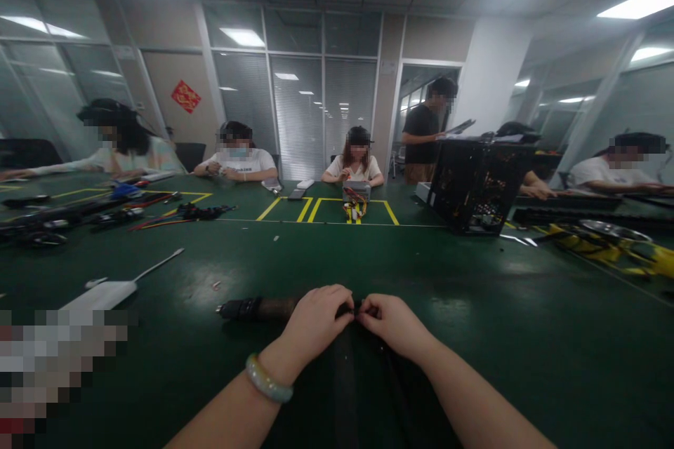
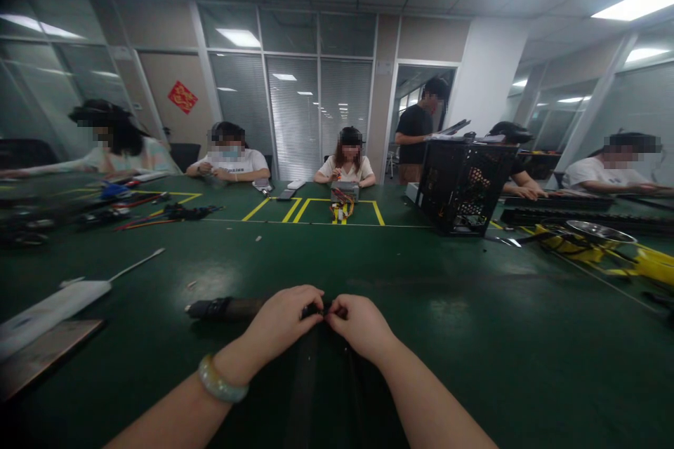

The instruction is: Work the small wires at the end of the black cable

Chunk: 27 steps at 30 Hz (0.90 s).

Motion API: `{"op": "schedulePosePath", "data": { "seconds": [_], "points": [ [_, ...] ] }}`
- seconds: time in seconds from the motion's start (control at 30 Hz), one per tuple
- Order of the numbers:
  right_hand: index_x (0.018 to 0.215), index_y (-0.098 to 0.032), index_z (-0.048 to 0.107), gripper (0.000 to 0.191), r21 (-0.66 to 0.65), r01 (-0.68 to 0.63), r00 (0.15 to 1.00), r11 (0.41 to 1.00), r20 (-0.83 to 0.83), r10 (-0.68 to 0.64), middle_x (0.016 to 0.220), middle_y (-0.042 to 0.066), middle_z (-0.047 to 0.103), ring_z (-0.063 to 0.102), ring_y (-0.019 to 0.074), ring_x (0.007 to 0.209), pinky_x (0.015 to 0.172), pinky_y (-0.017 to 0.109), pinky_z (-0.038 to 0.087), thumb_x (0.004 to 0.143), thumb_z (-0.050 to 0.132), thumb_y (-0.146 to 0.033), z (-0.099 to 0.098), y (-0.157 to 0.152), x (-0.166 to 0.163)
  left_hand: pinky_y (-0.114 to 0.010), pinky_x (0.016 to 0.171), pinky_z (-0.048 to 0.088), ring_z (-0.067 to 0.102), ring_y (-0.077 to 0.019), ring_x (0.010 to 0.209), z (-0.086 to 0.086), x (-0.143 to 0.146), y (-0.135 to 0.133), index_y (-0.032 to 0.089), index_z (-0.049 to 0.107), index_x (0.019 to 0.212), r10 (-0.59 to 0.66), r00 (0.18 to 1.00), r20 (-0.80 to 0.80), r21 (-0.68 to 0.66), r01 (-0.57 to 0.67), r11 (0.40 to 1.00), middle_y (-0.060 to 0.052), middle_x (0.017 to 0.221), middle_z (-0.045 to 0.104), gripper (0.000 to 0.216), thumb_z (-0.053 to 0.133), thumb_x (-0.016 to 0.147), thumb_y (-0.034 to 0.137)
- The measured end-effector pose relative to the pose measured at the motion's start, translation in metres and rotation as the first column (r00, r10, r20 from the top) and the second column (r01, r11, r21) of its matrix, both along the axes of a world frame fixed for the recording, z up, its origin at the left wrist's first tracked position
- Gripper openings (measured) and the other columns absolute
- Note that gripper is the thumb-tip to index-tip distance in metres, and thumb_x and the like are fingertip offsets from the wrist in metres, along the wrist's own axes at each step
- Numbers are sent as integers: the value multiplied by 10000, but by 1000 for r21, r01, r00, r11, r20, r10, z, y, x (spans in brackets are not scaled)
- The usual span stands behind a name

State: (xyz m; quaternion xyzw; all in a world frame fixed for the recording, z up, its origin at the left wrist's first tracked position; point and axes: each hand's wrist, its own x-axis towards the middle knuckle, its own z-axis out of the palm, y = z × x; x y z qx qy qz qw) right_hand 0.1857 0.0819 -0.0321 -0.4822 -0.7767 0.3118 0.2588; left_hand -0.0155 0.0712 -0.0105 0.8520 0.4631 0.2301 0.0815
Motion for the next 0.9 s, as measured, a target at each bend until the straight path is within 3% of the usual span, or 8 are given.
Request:
{"op": "schedulePosePath", "data": {
  "seconds": [0.23, 0.37, 0.53, 0.9],
  "points": [
    [836, -193, 685, 138, -1, 8, 1000, 1000, 5, -8, 743, 1, 672, 582, 139, 646, 559, 215, 365, 840, 593, -295, 3, -1, -1, -320, 945, 413, 588, -170, 1033, 1, 1, -2, 272, 643, 958, -32, 999, -15, 31, 32, 999, 22, 1086, 642, 159, 591, 836, 184],
    [853, -196, 692, 142, -27, 8, 1000, 1000, -1, -8, 770, 3, 681, 590, 141, 657, 569, 217, 379, 848, 591, -297, 6, -3, -1, -336, 918, 433, 601, -188, 988, 3, 2, -3, 252, 609, 1022, 24, 1000, -18, -6, -24, 1000, -2, 1041, 655, 200, 606, 827, 207],
    [864, -187, 698, 148, -40, 15, 1000, 999, -3, -15, 770, 14, 680, 587, 141, 659, 579, 216, 387, 847, 598, -296, 7, -4, -1, -330, 921, 425, 596, -190, 982, 4, 2, -3, 227, 609, 937, 32, 999, -36, -25, -33, 999, -9, 1013, 651, 111, 595, 831, 199],
    [854, -189, 700, 137, -18, 17, 1000, 1000, 12, -16, 756, 7, 683, 581, 135, 646, 568, 210, 373, 840, 605, -287, 5, -3, -2, -335, 876, 419, 594, -193, 958, 7, 2, -5, 245, 605, 980, 6, 999, -47, -10, -6, 1000, 3, 1009, 655, 166, 597, 820, 200]
  ]
}}
